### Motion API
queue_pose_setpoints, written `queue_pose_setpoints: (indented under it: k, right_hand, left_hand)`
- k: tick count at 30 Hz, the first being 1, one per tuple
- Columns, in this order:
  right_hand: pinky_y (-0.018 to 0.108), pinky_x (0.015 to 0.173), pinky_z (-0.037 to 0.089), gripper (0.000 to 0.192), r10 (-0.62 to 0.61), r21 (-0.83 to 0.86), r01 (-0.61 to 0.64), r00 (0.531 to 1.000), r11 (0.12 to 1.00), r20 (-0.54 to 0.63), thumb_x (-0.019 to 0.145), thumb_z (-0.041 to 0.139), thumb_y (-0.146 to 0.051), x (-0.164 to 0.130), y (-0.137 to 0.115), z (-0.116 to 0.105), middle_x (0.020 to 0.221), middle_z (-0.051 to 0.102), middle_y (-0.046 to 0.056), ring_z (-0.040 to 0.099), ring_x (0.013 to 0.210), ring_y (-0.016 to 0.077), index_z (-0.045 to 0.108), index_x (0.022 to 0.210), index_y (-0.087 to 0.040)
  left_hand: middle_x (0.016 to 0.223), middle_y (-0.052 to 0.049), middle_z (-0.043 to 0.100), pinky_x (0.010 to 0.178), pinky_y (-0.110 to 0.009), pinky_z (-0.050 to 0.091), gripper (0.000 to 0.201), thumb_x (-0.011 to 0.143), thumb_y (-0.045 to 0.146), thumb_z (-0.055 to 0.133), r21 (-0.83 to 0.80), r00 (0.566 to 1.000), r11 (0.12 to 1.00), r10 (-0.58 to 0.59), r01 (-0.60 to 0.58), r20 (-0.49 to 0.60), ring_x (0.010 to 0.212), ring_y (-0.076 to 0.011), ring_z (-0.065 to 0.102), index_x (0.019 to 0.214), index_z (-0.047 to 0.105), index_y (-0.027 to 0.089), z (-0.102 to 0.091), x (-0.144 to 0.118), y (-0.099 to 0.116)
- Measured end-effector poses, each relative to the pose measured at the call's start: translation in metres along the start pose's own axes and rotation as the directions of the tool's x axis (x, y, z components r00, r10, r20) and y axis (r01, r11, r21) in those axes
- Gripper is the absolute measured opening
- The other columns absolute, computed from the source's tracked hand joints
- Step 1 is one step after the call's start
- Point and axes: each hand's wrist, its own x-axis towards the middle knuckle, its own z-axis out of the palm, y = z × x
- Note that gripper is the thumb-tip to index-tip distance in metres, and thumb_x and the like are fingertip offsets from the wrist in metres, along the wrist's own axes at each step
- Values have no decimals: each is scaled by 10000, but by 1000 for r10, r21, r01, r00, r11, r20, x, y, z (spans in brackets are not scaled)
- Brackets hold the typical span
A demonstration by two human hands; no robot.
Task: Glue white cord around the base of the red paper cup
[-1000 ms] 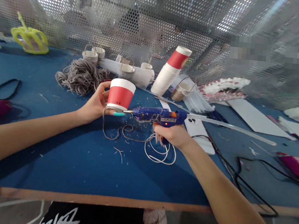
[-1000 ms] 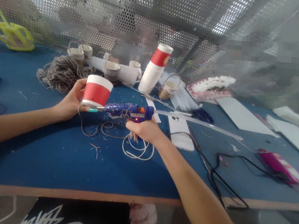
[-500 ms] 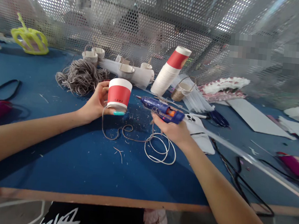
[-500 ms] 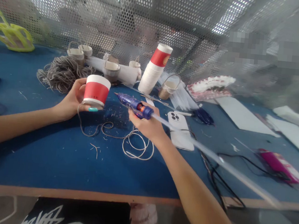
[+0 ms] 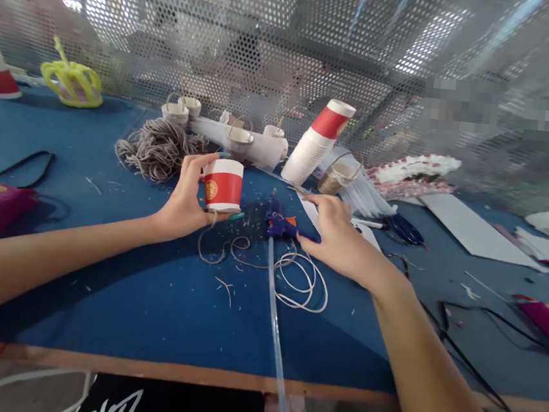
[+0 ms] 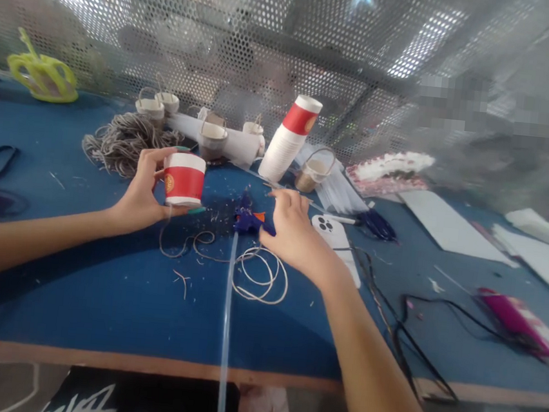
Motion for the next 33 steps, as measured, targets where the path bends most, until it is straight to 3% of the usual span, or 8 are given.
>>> queue_pose_setpoints:
  k: [3, 6, 10, 14, 23, 26, 30, 33]
  right_hand:
    - [503, 1009, 486, 166, 44, 406, 2, 994, 914, -103, 838, 567, -312, -14, -37, 12, 1071, 611, 97, 614, 1066, 266, 488, 962, -234]
    - [481, 1010, 501, 359, 73, 766, -138, 990, 628, 119, 798, 679, -404, -28, -71, 39, 1083, 619, 96, 629, 1077, 245, 406, 966, -242]
    - [472, 1065, 476, 575, 84, 902, -288, 957, 323, 276, 681, 804, -421, -37, -90, 66, 1190, 609, 110, 569, 1239, 260, 335, 975, -267]
    - [488, 1031, 499, 630, 96, 932, -331, 943, 145, 320, 607, 848, -371, -35, -93, 69, 1105, 679, 62, 637, 1158, 254, 305, 917, -288]
    - [432, 995, 501, 590, 188, 903, -430, 886, -11, 424, 557, 888, -311, -29, -91, 68, 833, 711, -13, 709, 896, 200, 428, 921, -255]
    - [376, 866, 527, 516, 176, 902, -429, 886, -38, 429, 614, 855, -293, -29, -88, 67, 712, 664, -50, 679, 726, 152, 429, 901, -247]
    - [360, 671, 519, 275, 3, 904, -414, 909, -108, 417, 725, 678, -348, -28, -81, 53, 542, 531, -92, 567, 516, 129, 460, 860, -248]
    - [294, 434, 374, 283, 2, 918, -396, 918, -9, 396, 747, 612, -433, -24, -74, 44, 551, 494, -95, 391, 403, 99, 444, 894, -260]
  left_hand:
    - [1286, -89, 425, 1083, -520, 433, 945, 568, 348, 900, 108, 999, 994, 29, -25, -31, 1240, -314, 460, 1377, 416, 278, 0, 0, 8]
    - [1299, -82, 417, 1103, -541, 401, 961, 587, 339, 889, 197, 997, 980, 33, -19, -66, 1246, -327, 430, 1411, 396, 296, 1, -3, 14]
    - [1296, -89, 404, 1108, -585, 361, 987, 592, 322, 876, 254, 997, 967, 40, -21, -69, 1256, -356, 391, 1441, 372, 297, 4, -8, 20]
    - [1291, -103, 409, 1105, -620, 334, 1004, 586, 292, 869, 288, 997, 958, 33, -11, -70, 1256, -381, 360, 1454, 362, 296, 5, -10, 24]
    - [1280, -109, 407, 1087, -609, 340, 1022, 609, 322, 846, 411, 998, 911, 57, -43, -21, 1195, -358, 397, 1481, 314, 281, 4, -12, 38]
    - [1263, -110, 419, 1071, -614, 343, 994, 646, 361, 819, 491, 997, 870, 70, -46, -30, 1167, -344, 413, 1488, 298, 273, 5, -13, 41]
    - [1256, -127, 425, 1050, -614, 352, 986, 654, 422, 812, 540, 995, 840, 91, -49, -52, 1131, -336, 422, 1484, 310, 245, 7, -14, 30]
    - [1240, -125, 433, 1033, -609, 375, 999, 653, 456, 814, 529, 997, 848, 59, -27, -43, 1127, -333, 423, 1486, 303, 248, 9, -17, 18]
